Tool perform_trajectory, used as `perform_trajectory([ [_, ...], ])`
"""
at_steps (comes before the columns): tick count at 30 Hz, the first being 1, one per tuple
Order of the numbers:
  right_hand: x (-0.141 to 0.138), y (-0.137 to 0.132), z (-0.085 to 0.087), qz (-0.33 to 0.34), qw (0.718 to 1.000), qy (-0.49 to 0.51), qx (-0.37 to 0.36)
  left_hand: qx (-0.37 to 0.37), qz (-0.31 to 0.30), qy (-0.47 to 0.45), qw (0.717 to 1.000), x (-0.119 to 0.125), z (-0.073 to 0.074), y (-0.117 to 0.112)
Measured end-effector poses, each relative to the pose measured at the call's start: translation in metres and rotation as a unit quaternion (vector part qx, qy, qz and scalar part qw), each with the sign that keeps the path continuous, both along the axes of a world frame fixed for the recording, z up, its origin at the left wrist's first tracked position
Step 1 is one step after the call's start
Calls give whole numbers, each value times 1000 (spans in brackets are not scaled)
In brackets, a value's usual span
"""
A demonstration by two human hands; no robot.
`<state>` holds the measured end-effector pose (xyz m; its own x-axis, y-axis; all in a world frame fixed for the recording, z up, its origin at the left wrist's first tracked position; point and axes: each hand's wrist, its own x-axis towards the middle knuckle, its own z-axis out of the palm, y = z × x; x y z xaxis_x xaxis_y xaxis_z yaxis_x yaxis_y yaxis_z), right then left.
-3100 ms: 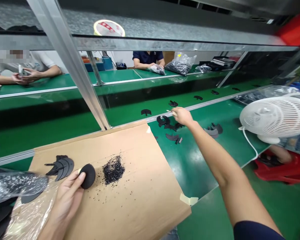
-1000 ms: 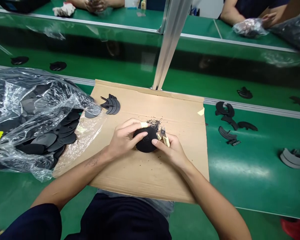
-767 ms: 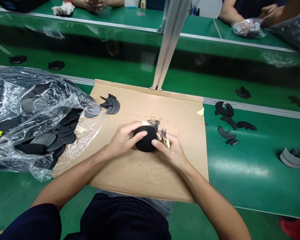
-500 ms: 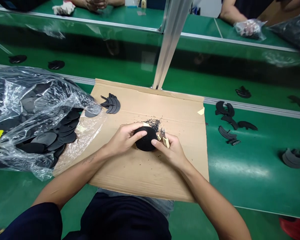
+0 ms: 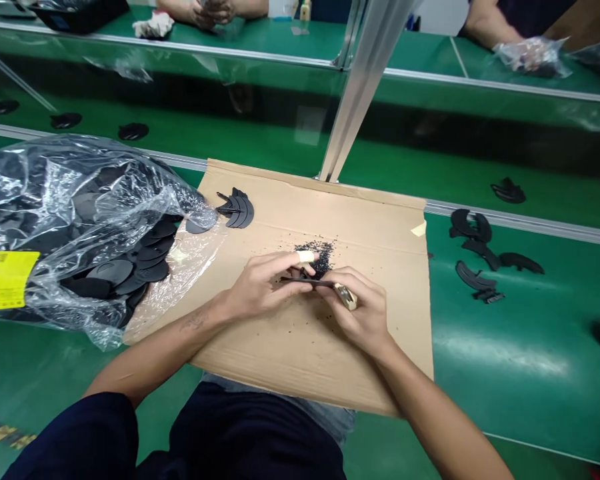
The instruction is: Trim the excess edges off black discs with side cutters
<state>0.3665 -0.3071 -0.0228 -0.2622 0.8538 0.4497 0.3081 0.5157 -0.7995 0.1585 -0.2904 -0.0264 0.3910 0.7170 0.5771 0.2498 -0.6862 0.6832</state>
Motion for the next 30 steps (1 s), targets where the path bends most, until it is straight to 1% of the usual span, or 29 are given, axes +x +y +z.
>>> perform_trajectory([
  [2,1,-1,-2,12,999,0,53,-1,-7,-15,1000,0,3,0],
  [4,2,-2,-5,16,996,0,85,-2,-14,-21,1000,-1,7,0],
  [8,4,-2,-8,22,993,-10,112,-9,-28,-13,999,-1,10,-1],
  [12,4,-2,-10,30,992,-14,125,-7,-27,-17,999,-1,10,-2],
  [16,4,-2,-9,33,992,-17,120,9,-10,-35,999,0,8,-3],
  [21,5,-3,-7,29,995,-22,93,-8,7,-50,999,2,9,-7],
  [24,4,-4,-6,32,996,-10,85,-2,20,-64,998,3,9,-7],
  [27,1,-6,-4,23,997,12,75,-22,-5,-61,998,3,9,-6],
  [30,0,-6,0,15,999,34,34,-87,-54,-47,994,2,8,-6],
])
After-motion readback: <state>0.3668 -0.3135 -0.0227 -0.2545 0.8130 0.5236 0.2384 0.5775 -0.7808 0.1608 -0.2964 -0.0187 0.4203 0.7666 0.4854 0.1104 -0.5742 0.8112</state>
